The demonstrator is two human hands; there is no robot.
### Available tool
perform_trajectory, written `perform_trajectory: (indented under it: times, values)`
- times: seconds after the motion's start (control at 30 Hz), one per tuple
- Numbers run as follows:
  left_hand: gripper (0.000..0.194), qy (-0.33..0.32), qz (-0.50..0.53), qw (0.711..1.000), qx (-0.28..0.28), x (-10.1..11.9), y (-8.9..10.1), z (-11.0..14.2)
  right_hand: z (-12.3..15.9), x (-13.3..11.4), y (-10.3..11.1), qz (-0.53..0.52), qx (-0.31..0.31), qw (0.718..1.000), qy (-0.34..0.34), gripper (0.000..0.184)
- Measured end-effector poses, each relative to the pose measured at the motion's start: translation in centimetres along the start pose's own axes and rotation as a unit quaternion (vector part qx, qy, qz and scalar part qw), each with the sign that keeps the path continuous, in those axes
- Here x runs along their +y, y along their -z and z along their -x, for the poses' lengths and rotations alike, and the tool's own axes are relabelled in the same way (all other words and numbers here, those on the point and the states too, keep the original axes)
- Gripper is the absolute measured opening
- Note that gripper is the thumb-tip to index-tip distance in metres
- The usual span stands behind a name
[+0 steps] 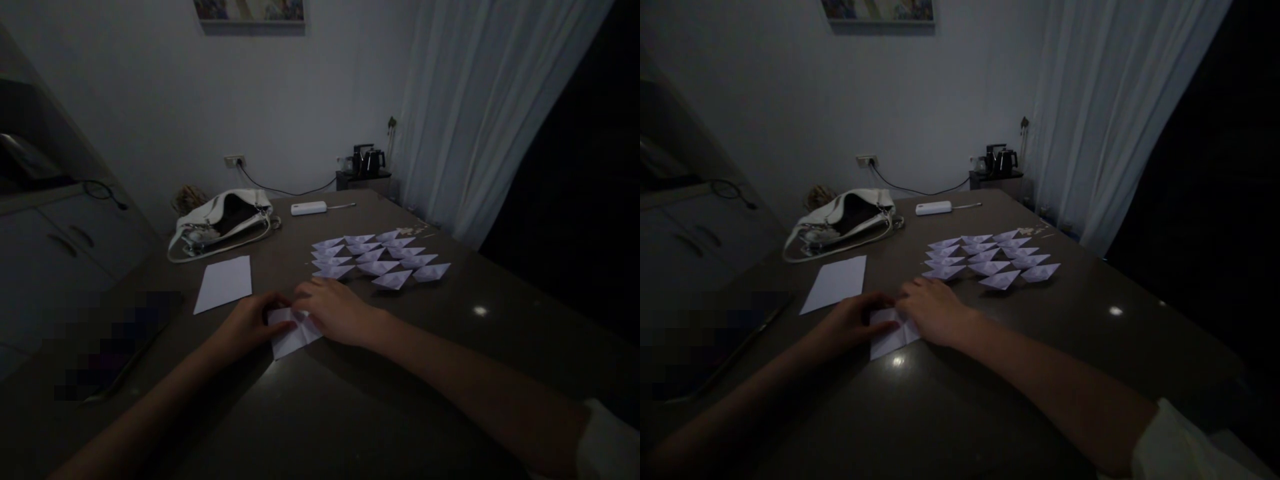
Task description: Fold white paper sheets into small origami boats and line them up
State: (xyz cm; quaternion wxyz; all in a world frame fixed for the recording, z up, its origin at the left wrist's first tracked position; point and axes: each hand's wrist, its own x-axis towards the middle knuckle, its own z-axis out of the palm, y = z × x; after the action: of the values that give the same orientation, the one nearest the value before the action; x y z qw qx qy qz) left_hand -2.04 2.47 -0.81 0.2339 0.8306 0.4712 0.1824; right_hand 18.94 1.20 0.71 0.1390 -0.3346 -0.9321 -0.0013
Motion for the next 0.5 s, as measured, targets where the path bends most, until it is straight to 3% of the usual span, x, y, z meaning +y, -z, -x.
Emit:
perform_trajectory:
  times: [0.13, 0.23, 0.4, 0.5]
  values:
    - [0.039, 0.036, -0.008, 0.999, 0.012, -0.2, 0.1, -0.1, -0.1, 0.6, 0.2, -0.035, -0.047, 0.998, 0.010, 0.020]
    - [0.034, 0.052, -0.011, 0.998, 0.031, -0.2, 0.2, -0.2, -0.1, 1.0, 0.3, -0.073, -0.070, 0.995, 0.008, 0.027]
    - [0.016, -0.027, -0.020, 0.999, 0.006, 0.6, 0.3, 0.3, -0.1, 1.1, 0.3, -0.068, -0.071, 0.994, -0.040, 0.037]
    - [0.017, -0.096, -0.027, 0.995, -0.003, 0.8, 0.3, 0.9, 0.0, 0.9, 0.5, -0.058, -0.069, 0.995, -0.047, 0.037]
